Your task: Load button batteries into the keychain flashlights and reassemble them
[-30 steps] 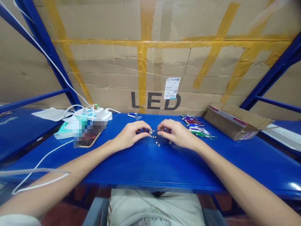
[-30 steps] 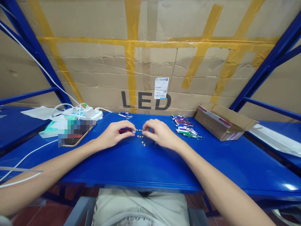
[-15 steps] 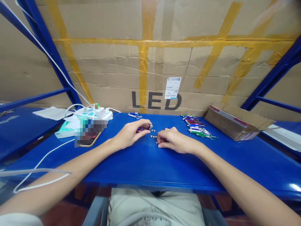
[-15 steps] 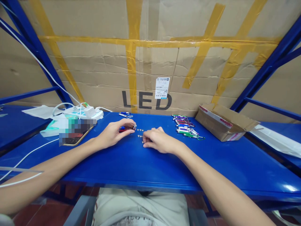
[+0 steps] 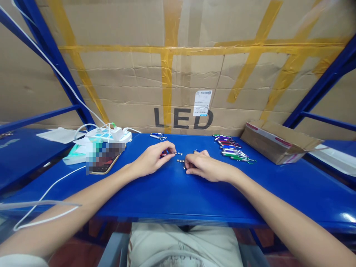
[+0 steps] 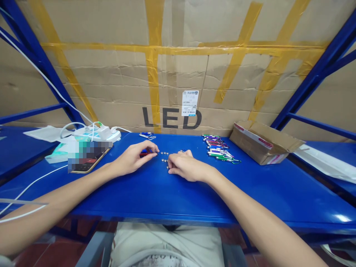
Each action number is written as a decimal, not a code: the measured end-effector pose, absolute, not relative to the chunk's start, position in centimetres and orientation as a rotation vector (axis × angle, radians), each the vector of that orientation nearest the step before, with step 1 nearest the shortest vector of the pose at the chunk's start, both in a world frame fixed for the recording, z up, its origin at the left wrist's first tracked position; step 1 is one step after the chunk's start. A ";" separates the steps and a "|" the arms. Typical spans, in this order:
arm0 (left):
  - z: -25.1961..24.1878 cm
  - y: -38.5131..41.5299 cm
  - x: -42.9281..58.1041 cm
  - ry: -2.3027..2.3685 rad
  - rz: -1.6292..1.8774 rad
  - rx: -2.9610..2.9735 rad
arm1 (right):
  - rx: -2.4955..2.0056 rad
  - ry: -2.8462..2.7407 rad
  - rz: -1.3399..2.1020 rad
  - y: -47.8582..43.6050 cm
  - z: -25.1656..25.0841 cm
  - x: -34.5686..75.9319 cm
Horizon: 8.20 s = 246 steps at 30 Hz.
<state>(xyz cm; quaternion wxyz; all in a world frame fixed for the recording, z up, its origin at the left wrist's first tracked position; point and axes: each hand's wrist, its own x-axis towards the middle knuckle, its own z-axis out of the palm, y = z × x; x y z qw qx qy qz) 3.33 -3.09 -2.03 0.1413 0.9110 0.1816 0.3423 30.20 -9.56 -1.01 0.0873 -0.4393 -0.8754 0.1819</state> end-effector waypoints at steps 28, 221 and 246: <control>-2.5 -3.5 4.0 0.449 1.019 2.622 | -0.918 -1.986 0.415 -9.5 -0.7 29.1; -2.6 -3.5 4.0 0.577 0.969 2.588 | -0.964 -2.054 0.382 -9.3 -1.6 29.9; -2.8 -3.8 4.1 0.503 1.083 2.724 | -0.989 -1.733 0.784 -9.2 -2.8 28.5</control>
